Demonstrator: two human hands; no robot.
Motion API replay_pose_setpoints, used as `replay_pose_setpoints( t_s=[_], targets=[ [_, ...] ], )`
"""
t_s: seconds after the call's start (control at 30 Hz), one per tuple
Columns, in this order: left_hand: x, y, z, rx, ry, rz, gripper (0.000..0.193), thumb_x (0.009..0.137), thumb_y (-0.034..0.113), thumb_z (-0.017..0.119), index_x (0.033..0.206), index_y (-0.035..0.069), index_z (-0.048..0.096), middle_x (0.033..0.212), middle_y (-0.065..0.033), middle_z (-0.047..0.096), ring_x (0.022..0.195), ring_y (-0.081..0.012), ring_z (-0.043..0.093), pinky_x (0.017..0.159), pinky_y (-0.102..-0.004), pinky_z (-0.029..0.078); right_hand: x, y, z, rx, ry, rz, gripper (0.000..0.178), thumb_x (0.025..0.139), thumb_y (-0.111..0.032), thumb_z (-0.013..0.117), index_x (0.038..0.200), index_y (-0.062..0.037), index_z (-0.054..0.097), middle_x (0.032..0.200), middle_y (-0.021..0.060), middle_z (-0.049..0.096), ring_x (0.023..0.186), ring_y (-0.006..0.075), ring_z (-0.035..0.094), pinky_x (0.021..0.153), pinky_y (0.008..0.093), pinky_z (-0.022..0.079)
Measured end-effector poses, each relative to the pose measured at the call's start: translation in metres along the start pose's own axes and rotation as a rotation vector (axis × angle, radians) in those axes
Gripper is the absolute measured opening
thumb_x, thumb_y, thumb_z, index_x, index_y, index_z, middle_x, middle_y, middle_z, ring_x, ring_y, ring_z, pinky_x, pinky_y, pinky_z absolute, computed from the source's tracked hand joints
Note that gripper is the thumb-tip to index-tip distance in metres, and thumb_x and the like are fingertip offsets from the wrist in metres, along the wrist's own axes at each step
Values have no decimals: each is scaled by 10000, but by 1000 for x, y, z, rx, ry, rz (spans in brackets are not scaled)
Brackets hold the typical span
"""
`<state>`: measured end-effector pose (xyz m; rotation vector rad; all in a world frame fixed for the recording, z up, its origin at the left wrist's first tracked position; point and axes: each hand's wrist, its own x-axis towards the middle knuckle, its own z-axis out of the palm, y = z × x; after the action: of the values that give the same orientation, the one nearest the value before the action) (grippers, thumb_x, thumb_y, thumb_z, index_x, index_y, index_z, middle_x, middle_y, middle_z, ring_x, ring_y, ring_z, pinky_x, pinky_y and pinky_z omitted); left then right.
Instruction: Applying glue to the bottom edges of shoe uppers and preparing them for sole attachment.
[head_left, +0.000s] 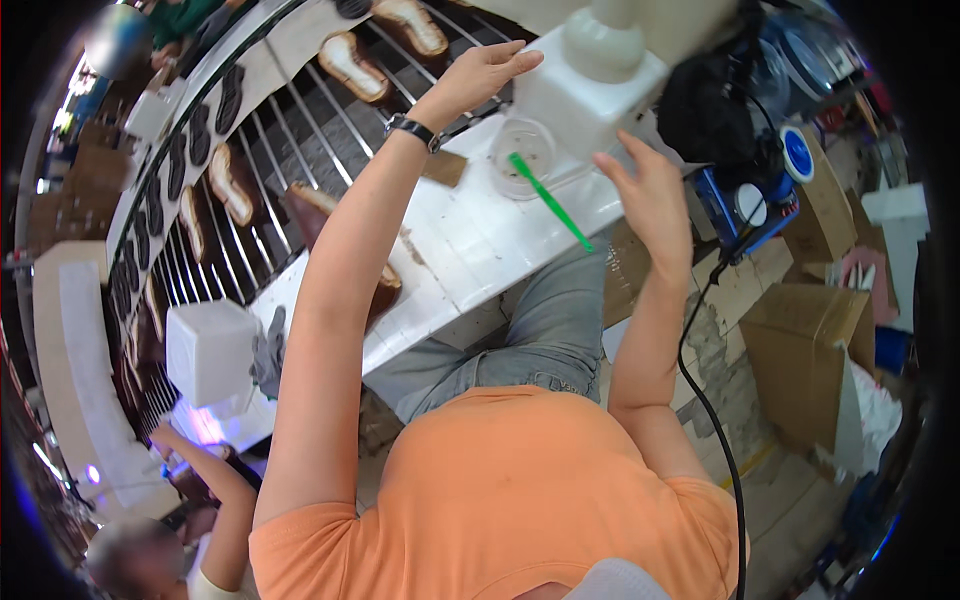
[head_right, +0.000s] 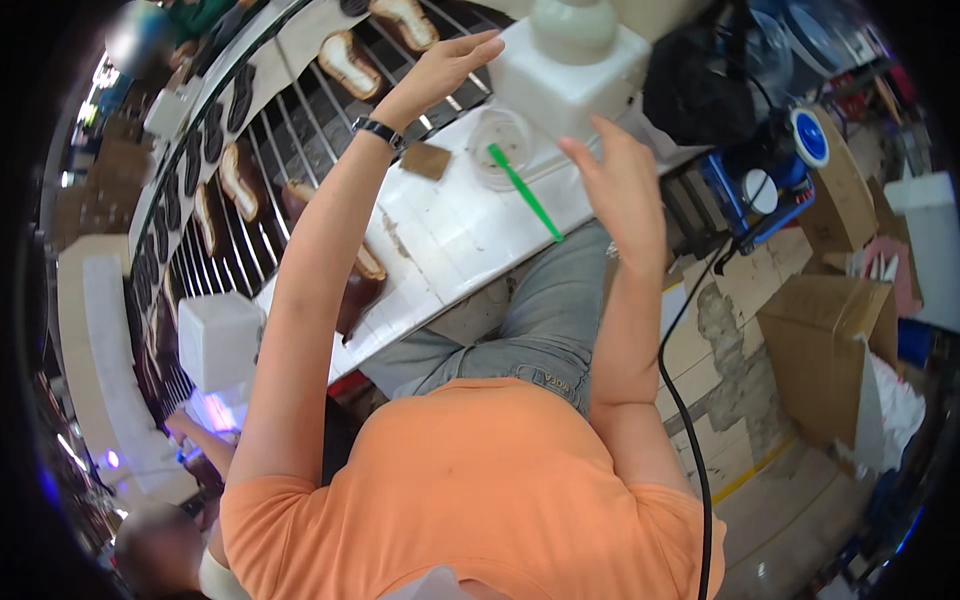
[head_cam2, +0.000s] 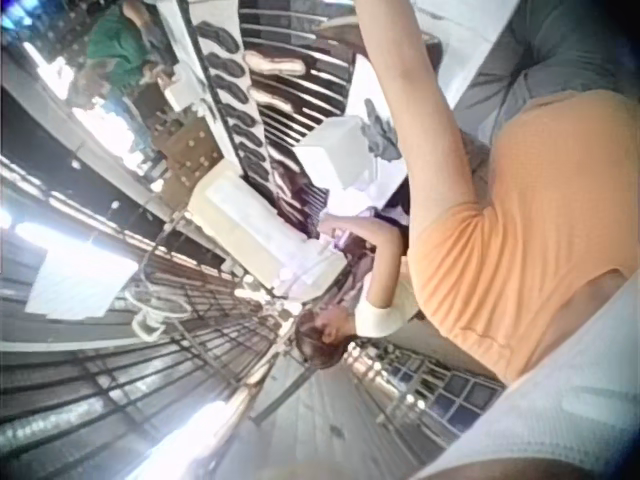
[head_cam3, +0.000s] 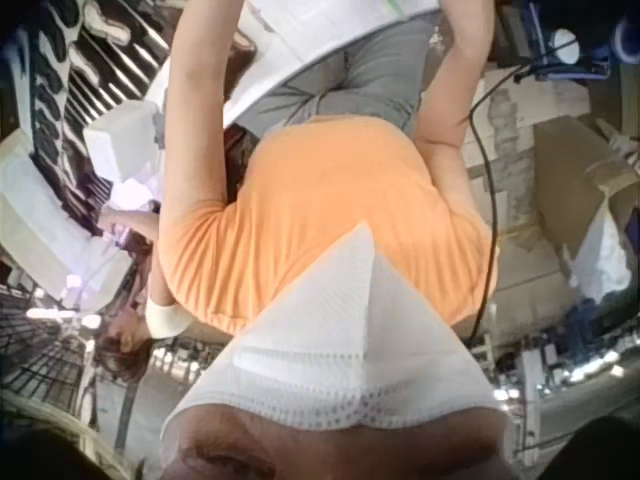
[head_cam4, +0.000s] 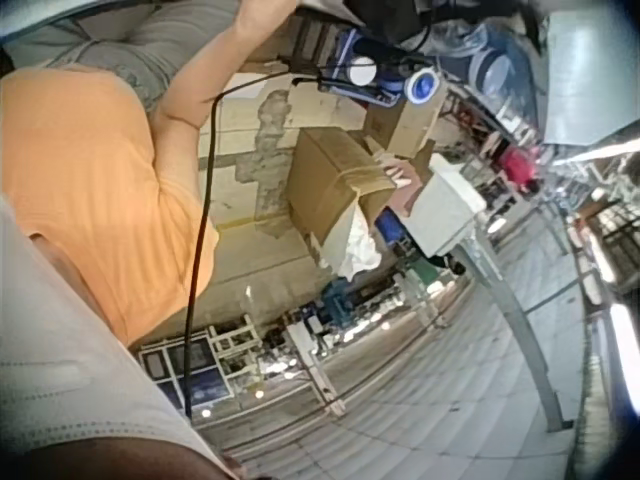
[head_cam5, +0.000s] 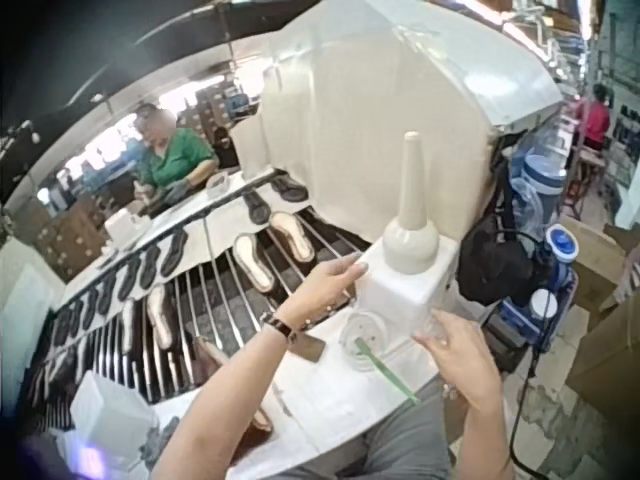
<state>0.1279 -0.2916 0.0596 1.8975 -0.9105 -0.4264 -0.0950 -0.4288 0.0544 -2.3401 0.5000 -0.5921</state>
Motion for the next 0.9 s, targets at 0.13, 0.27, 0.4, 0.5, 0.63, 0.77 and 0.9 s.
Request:
replay_pose_setpoints(
  t_s=[0.13,0.27,0.4,0.5,0.63,0.77,0.9],
  targets=[
    [-55,-35,-55,285,138,91,245,913,200,629,1095,47,687,1050,-69,709,939,-139,662,845,-278,504,-18,-50,-5,3,-141,80,339,828,-266,688,1002,23,657,931,217,673,898,372,644,794,416,488],
    [-109,-91,-48,638,-147,93,496,771,133,726,1245,72,595,1182,-110,635,1102,-262,592,941,-376,461,-31,-72,27,-234,-241,-113,291,821,-236,694,992,-5,649,953,159,653,920,340,608,787,429,467],
    [-131,-96,-49,787,-141,106,548,725,177,754,1240,99,583,1184,-118,597,1068,-299,554,959,-424,408,-41,-85,49,-59,-234,-274,306,814,-183,708,1051,-3,637,952,154,645,902,333,608,785,411,482],
    [-157,-65,-59,799,271,213,483,685,201,784,1118,87,603,1017,-90,567,967,-295,551,851,-405,429,-55,-92,63,229,-361,-130,350,834,-165,705,1121,11,610,960,151,647,858,271,643,725,373,510],
    [-214,-6,-38,568,166,200,467,682,185,803,1079,70,586,1013,-100,559,960,-295,556,825,-385,446,-84,-82,93,811,-467,184,427,913,-158,646,1272,15,495,936,124,642,767,165,652,615,288,520],
    [-252,-1,9,-12,-53,-104,528,843,288,710,1254,28,504,1221,-178,534,1200,-337,494,1025,-412,377,-122,-32,97,1049,-603,557,337,937,-119,604,1228,-11,471,892,86,631,702,145,626,568,251,485],
    [-229,-77,86,714,268,-104,669,967,418,451,1443,-30,307,1522,-198,274,1425,-399,188,1150,-555,107,-153,11,74,1047,-486,770,313,917,-99,622,1188,-37,480,862,63,628,678,143,619,542,238,456]
  ],
)
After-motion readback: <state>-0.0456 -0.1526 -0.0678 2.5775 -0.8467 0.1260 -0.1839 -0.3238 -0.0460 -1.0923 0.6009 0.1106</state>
